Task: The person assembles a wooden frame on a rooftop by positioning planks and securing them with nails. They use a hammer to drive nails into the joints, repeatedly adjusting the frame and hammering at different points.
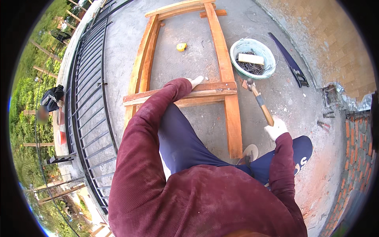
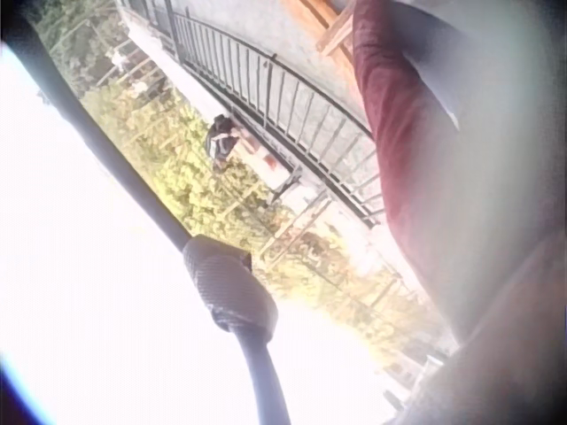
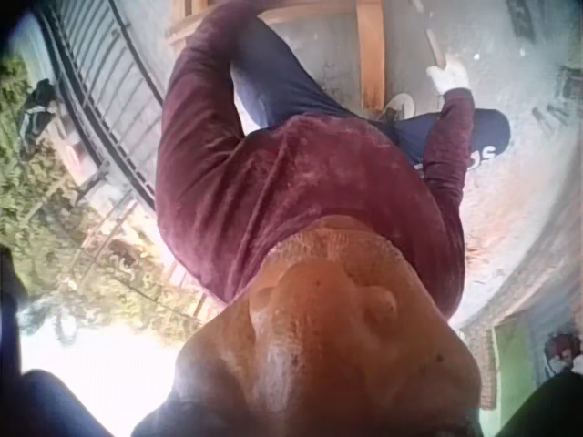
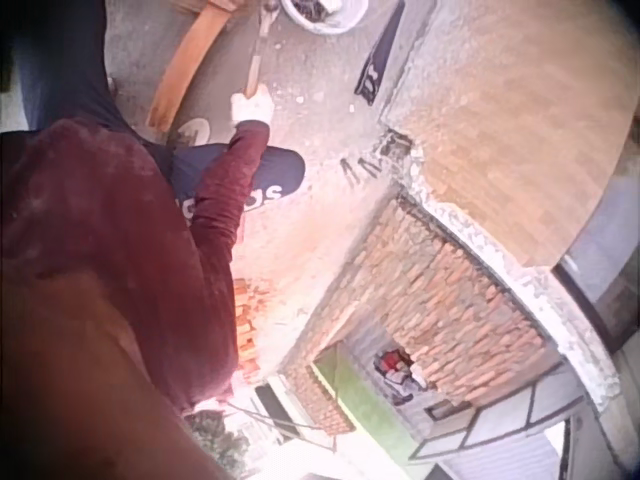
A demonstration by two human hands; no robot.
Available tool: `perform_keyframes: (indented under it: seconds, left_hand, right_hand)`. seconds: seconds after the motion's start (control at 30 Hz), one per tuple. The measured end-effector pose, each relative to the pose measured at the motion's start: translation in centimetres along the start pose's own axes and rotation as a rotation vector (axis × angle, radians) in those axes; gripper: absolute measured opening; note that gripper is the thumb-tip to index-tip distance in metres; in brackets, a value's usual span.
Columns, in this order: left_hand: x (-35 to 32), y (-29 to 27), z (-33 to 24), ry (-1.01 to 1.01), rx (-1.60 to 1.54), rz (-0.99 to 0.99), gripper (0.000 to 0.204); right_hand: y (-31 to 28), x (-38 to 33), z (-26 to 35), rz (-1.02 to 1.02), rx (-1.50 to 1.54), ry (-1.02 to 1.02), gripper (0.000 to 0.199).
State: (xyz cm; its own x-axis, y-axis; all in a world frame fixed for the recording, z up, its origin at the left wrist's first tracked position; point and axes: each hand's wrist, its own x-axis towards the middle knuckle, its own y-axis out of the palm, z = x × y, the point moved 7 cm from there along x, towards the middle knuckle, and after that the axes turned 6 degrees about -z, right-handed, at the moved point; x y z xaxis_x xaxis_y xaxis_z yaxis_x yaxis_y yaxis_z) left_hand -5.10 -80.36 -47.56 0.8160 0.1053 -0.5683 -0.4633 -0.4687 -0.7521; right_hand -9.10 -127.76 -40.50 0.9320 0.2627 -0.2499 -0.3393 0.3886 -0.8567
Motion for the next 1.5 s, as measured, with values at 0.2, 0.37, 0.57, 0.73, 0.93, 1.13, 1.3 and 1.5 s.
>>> perform_keyframes:
  seconds: [0.2, 0.37, 0.57, 0.73, 0.93, 1.13, 1.3, 1.5]
  left_hand:
    - [0.0, 1.4, -0.6, 0.096, 0.07, 0.147, 0.08]
    - [0.1, 1.9, -1.4, 0.177, 0.108, 0.232, 0.078]
    - [-1.0, -3.8, -0.9, 0.166, -0.24, -0.191, 0.072]
    - [-3.5, -6.0, 3.4, 0.21, -0.806, -0.601, 0.051]
    - [-2.6, 1.2, 13.5, -0.163, -0.294, -0.829, 0.052]
    - [-1.5, 3.2, 11.6, -0.337, 0.248, -0.64, 0.045]
    - [-2.9, 3.2, 12.6, -0.573, 0.116, -0.94, 0.075]
    - [-2.5, 2.4, 10.2, -0.547, 0.176, -0.836, 0.069]
  right_hand:
    - [2.7, 1.9, -0.9, 0.153, -0.35, 0.179, 0.038]
    - [3.9, 4.0, -1.2, 0.203, -0.443, 0.198, 0.037]
    - [2.5, 4.9, 1.1, 0.283, -0.531, -0.018, 0.047]
    - [-1.4, 6.2, 4.2, 0.217, -0.508, -0.162, 0.046]
    - [-1.7, 9.3, 5.5, -0.031, -0.365, -0.143, 0.039]
    - [-1.9, 9.0, 5.0, -0.323, -0.211, -0.2, 0.036]
    - [-1.0, 6.7, 4.3, -0.37, -0.192, -0.224, 0.033]
    - [-0.3, 5.2, 2.6, -0.27, -0.176, -0.169, 0.033]
